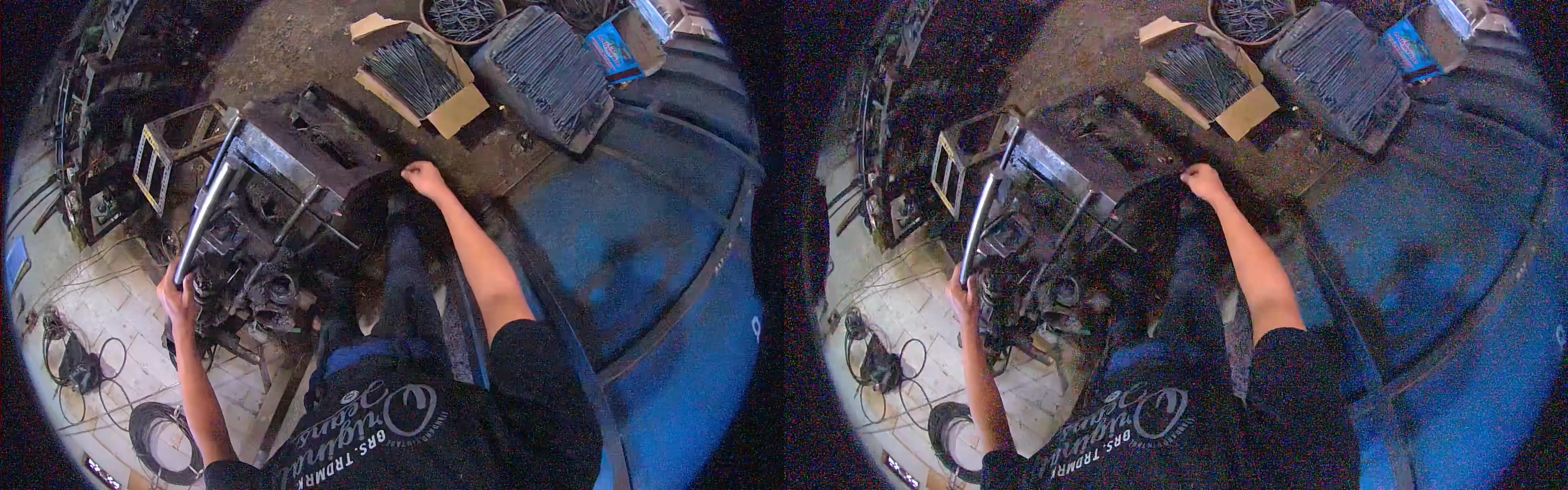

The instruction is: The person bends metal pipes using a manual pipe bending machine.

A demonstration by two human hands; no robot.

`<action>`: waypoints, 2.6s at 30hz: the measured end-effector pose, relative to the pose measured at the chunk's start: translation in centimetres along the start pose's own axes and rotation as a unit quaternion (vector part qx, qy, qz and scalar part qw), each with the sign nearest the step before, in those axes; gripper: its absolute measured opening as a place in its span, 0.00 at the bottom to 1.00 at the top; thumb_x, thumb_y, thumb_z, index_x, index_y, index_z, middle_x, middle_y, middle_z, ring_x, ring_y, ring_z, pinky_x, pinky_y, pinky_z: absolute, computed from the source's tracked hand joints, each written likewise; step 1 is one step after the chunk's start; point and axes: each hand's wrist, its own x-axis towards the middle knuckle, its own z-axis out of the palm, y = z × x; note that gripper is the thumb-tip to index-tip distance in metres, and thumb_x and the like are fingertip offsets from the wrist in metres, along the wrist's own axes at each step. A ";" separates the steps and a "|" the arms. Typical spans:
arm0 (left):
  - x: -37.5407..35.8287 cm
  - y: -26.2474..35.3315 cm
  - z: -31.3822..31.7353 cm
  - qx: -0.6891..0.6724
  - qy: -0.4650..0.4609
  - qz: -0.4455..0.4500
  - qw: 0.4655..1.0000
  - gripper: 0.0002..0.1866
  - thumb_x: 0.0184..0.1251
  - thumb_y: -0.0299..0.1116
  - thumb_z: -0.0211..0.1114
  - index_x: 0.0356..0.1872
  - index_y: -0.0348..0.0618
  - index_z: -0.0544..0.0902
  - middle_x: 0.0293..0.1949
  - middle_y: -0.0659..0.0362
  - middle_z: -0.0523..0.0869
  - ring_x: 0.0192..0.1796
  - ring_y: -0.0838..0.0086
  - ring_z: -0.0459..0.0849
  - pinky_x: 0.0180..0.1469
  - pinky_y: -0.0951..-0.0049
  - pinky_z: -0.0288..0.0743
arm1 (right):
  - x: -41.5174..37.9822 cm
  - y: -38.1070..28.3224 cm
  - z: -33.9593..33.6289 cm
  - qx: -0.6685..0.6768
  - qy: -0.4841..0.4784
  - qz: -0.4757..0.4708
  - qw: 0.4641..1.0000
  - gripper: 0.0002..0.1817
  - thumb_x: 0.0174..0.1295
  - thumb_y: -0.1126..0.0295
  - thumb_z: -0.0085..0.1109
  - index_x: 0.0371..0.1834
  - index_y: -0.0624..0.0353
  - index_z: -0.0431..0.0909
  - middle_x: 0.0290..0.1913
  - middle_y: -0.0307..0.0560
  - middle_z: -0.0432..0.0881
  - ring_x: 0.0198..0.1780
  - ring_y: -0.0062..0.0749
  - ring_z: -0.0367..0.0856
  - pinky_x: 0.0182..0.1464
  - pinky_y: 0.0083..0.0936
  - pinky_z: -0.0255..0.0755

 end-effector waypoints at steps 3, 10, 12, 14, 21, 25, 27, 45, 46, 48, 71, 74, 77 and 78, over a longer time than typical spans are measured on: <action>-0.4 -5.0 1.1 0.052 0.015 0.030 0.998 0.28 0.62 0.55 0.59 0.49 0.38 0.80 0.39 0.44 0.83 0.43 0.51 0.80 0.49 0.57 0.70 | -1.7 9.2 0.5 0.039 0.011 0.058 0.998 0.16 0.54 0.60 0.64 0.39 0.62 0.84 0.38 0.53 0.86 0.43 0.40 0.84 0.50 0.34 0.74; -0.2 -11.3 0.7 0.095 -0.041 -0.003 0.995 0.33 0.62 0.57 0.60 0.54 0.34 0.76 0.48 0.41 0.79 0.49 0.46 0.76 0.54 0.53 0.67 | -3.5 16.9 -10.2 0.189 0.165 0.146 0.957 0.13 0.57 0.64 0.62 0.35 0.64 0.84 0.29 0.43 0.85 0.30 0.26 0.80 0.36 0.26 0.73; -0.2 -11.1 1.2 0.086 0.005 0.019 0.996 0.35 0.63 0.61 0.57 0.51 0.33 0.78 0.43 0.43 0.80 0.45 0.51 0.77 0.49 0.56 0.68 | -1.1 19.4 -13.3 0.149 0.237 0.139 0.950 0.10 0.57 0.66 0.62 0.32 0.63 0.83 0.27 0.42 0.83 0.28 0.25 0.78 0.34 0.25 0.71; 0.0 -10.2 1.2 0.052 0.039 0.059 0.996 0.37 0.63 0.64 0.55 0.49 0.33 0.79 0.39 0.44 0.81 0.40 0.54 0.78 0.45 0.58 0.70 | 0.9 18.8 -16.8 0.210 0.263 0.147 0.930 0.11 0.59 0.68 0.60 0.40 0.65 0.81 0.26 0.40 0.81 0.22 0.20 0.74 0.24 0.19 0.67; -0.8 -10.9 0.5 0.040 0.042 0.072 0.996 0.35 0.68 0.60 0.51 0.49 0.32 0.80 0.39 0.46 0.84 0.44 0.54 0.82 0.51 0.58 0.72 | 10.2 15.0 -26.5 0.199 0.315 0.058 0.926 0.10 0.62 0.70 0.58 0.40 0.67 0.79 0.29 0.46 0.85 0.23 0.23 0.78 0.25 0.21 0.69; -0.6 -7.8 0.6 -0.009 0.012 0.016 1.000 0.37 0.67 0.63 0.49 0.45 0.30 0.80 0.36 0.51 0.85 0.36 0.69 0.82 0.36 0.70 0.73 | 15.7 11.6 -30.0 0.174 0.360 0.005 0.916 0.08 0.57 0.69 0.59 0.34 0.62 0.83 0.28 0.42 0.84 0.24 0.22 0.79 0.28 0.21 0.73; -1.0 -7.8 0.9 -0.070 0.044 0.022 0.996 0.37 0.66 0.65 0.51 0.45 0.31 0.80 0.33 0.55 0.84 0.29 0.76 0.77 0.29 0.77 0.66 | 16.3 8.2 -31.2 0.098 0.397 0.040 0.912 0.13 0.55 0.64 0.63 0.38 0.61 0.84 0.33 0.48 0.86 0.33 0.32 0.84 0.37 0.29 0.78; -1.0 -5.4 1.4 -0.029 0.074 0.024 0.997 0.41 0.63 0.69 0.46 0.43 0.31 0.81 0.24 0.61 0.79 0.20 0.82 0.65 0.22 0.76 0.55 | 19.4 7.5 -32.6 0.176 0.380 0.143 0.897 0.18 0.55 0.60 0.63 0.33 0.68 0.79 0.22 0.48 0.81 0.21 0.30 0.81 0.23 0.26 0.75; -1.0 -5.2 1.6 -0.030 0.078 0.023 0.996 0.41 0.63 0.69 0.46 0.43 0.31 0.81 0.24 0.61 0.79 0.20 0.82 0.65 0.22 0.76 0.55 | 19.7 7.8 -32.3 0.223 0.356 0.163 0.893 0.18 0.57 0.59 0.62 0.36 0.66 0.78 0.20 0.46 0.79 0.19 0.30 0.79 0.22 0.27 0.73; -0.9 -4.7 1.7 -0.024 0.095 0.027 0.995 0.40 0.64 0.68 0.46 0.42 0.32 0.81 0.24 0.60 0.80 0.20 0.81 0.67 0.22 0.76 0.56 | 20.1 7.7 -32.1 0.293 0.367 0.106 0.876 0.18 0.60 0.59 0.60 0.40 0.65 0.75 0.20 0.43 0.76 0.18 0.29 0.76 0.21 0.27 0.71; 0.3 2.1 -0.6 0.095 0.071 0.039 0.992 0.19 0.54 0.47 0.69 0.40 0.44 0.81 0.28 0.48 0.83 0.34 0.49 0.81 0.38 0.55 0.72 | -15.3 -13.6 -11.0 0.493 0.184 -0.149 0.837 0.20 0.72 0.50 0.42 0.32 0.55 0.72 0.17 0.29 0.60 0.16 0.15 0.59 0.16 0.16 0.50; 0.1 3.1 -1.8 0.066 0.053 0.035 0.996 0.21 0.55 0.49 0.69 0.42 0.43 0.81 0.27 0.48 0.84 0.34 0.51 0.83 0.37 0.56 0.74 | -18.6 -13.0 -7.0 0.410 0.103 -0.119 0.898 0.20 0.71 0.53 0.46 0.29 0.57 0.75 0.17 0.31 0.63 0.18 0.16 0.63 0.18 0.18 0.54; -0.5 1.7 -2.2 -0.051 0.039 0.064 0.996 0.22 0.58 0.51 0.66 0.44 0.42 0.79 0.29 0.48 0.84 0.34 0.52 0.83 0.37 0.58 0.74 | -19.6 -9.6 -2.4 0.168 0.162 -0.177 0.956 0.20 0.70 0.56 0.48 0.30 0.61 0.78 0.19 0.34 0.67 0.20 0.19 0.67 0.23 0.21 0.58; -0.9 1.1 -2.2 -0.039 0.070 0.100 0.992 0.22 0.60 0.52 0.65 0.39 0.40 0.79 0.27 0.47 0.83 0.35 0.51 0.82 0.36 0.58 0.73 | -21.1 -9.3 -1.6 0.067 0.171 -0.190 0.964 0.19 0.68 0.58 0.50 0.36 0.65 0.79 0.21 0.42 0.74 0.25 0.25 0.74 0.30 0.26 0.64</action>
